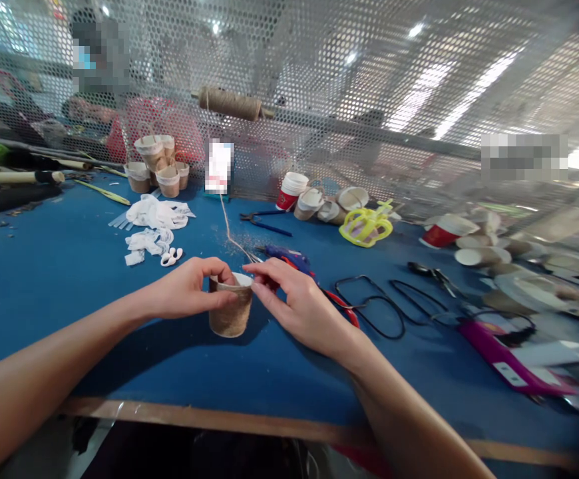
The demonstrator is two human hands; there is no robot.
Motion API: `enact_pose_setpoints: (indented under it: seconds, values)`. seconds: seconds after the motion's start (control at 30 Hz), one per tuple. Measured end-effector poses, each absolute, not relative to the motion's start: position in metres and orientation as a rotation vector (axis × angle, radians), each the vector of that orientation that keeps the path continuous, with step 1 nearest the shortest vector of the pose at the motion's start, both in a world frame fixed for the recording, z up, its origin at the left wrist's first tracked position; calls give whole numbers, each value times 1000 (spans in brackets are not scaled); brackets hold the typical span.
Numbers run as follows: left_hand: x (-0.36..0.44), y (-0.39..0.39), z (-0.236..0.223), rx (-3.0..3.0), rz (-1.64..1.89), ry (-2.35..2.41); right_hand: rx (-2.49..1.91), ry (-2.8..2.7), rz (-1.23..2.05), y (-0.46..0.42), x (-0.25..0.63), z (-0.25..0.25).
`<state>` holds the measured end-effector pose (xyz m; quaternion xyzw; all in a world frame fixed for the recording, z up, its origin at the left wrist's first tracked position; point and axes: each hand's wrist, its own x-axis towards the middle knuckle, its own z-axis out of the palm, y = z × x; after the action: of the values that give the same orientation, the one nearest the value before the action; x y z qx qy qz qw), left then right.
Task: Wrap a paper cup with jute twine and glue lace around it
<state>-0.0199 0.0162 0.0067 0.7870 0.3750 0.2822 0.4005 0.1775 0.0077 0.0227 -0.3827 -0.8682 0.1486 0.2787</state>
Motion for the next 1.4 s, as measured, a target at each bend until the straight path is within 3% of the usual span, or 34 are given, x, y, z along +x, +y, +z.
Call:
enact_pose_setpoints:
  seconds: [0.27,1.07,1.4]
  values:
    - [-19,14,9,2009,712,960,-1078,-2238,533,7,173,19]
    - [-14,12,7,1799,909,1085,-1080,-2121,405,-1,173,15]
    - [-19,20,-2,1761,1127,1052,-1176,-1776,1180,-2,169,16]
